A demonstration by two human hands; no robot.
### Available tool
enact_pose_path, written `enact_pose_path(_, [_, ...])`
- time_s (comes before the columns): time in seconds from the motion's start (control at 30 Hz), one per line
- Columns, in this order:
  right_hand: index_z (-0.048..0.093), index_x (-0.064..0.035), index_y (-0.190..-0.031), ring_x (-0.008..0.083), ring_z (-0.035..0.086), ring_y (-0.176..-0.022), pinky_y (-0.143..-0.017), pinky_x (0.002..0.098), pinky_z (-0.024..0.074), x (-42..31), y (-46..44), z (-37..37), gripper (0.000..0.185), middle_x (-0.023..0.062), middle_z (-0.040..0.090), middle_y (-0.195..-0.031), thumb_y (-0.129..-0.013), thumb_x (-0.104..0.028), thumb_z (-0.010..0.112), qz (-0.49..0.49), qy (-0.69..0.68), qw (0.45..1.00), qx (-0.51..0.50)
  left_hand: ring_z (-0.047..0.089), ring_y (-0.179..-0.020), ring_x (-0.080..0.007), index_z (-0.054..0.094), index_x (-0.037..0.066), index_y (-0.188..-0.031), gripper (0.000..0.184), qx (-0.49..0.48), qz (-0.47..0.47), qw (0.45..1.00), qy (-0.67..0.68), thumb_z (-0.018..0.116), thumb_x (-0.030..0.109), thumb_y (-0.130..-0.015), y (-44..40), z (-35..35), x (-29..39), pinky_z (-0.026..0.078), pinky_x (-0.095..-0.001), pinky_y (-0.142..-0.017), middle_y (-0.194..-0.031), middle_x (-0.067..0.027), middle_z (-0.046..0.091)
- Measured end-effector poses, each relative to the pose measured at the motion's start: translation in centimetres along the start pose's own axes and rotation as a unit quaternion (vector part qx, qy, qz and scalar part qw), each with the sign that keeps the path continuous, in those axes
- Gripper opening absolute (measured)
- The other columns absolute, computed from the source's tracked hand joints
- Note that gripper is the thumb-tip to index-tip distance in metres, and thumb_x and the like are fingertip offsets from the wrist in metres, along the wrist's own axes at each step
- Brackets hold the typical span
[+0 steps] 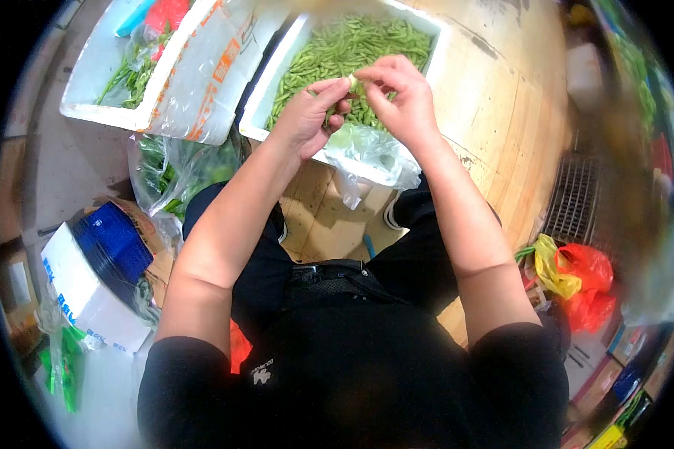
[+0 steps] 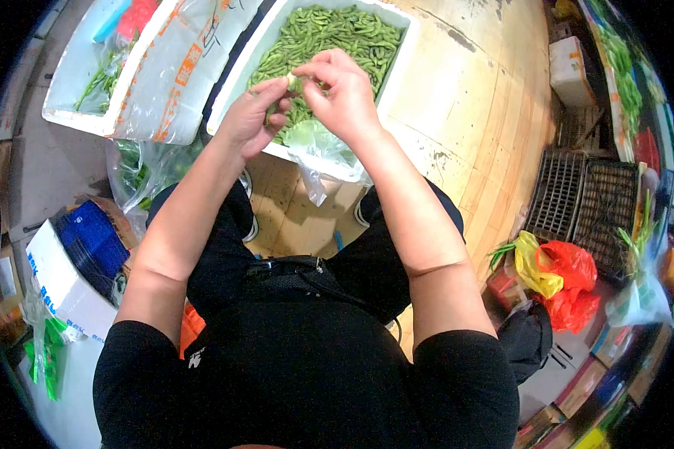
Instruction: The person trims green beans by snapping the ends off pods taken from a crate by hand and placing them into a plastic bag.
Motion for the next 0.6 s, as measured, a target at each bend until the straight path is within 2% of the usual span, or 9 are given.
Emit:
enact_pose_path(0.07, [0.066, -0.0073, -0.09, 0.0191, 0.057, -0.075, -0.059, 0.0267, 0.0472, -0.4, 0.1, 0.2, 0.018, 0.0066, 0.056, -0.083, -0.072, -0.004, 0.064, -0.012, 0.016, 1.0, -0.016, 0.045, -0.061, -0.0018, 0.061, 0.009, -0.085, 0.011, -0.002, 0.0, 1.0, -0.003, 0.062, 0.02, -0.083, -0.2, -0.3, -0.1, 0.034, -0.0137, -0.048, -0.071, 0.0039, 0.052])
enact_pose_path(0.27, [0.066, -0.0077, -0.091, 0.02, 0.058, -0.076, -0.063, 0.0279, 0.0476, -0.2, 0.2, 0.8, 0.022, 0.0065, 0.057, -0.085, -0.069, -0.008, 0.069, -0.019, 0.045, 0.997, -0.059, 0.048, -0.06, -0.0019, 0.058, 0.007, -0.089, 0.01, -0.008, -0.009, 1.0, 0.021, 0.061, 0.015, -0.083, -0.7, -1.4, -0.3, 0.035, -0.0115, -0.044, -0.075, 0.0014, 0.056])
enact_pose_path(0.47, [0.065, -0.007, -0.09, 0.0203, 0.058, -0.074, -0.063, 0.0287, 0.0476, -1.0, 0.3, 1.0, 0.022, 0.0068, 0.057, -0.086, -0.068, -0.007, 0.07, -0.057, 0.055, 0.996, -0.04, 0.048, -0.06, -0.002, 0.059, 0.008, -0.087, 0.009, -0.003, -0.033, 0.996, 0.077, 0.063, 0.013, -0.081, -0.6, -1.6, -0.7, 0.036, -0.0112, -0.044, -0.074, 0.002, 0.055])
enact_pose_path(0.6, [0.062, -0.0043, -0.086, 0.0154, 0.058, -0.072, -0.062, 0.0244, 0.047, -1.1, 0.2, 0.8, 0.019, 0.0067, 0.056, -0.087, -0.068, -0.006, 0.069, -0.037, 0.025, 0.998, -0.039, 0.05, -0.059, -0.0016, 0.057, 0.007, -0.09, 0.01, -0.012, -0.045, 0.992, 0.116, 0.061, 0.013, -0.083, -0.4, -1.2, -0.8, 0.036, -0.0107, -0.043, -0.077, 0.0016, 0.056])
Point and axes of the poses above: each hand's wrist, its own y-axis away from the middle knuckle, its own z-axis out of the palm, x = y × z, the point moved 7 cm from there along -y, towards the middle knuckle
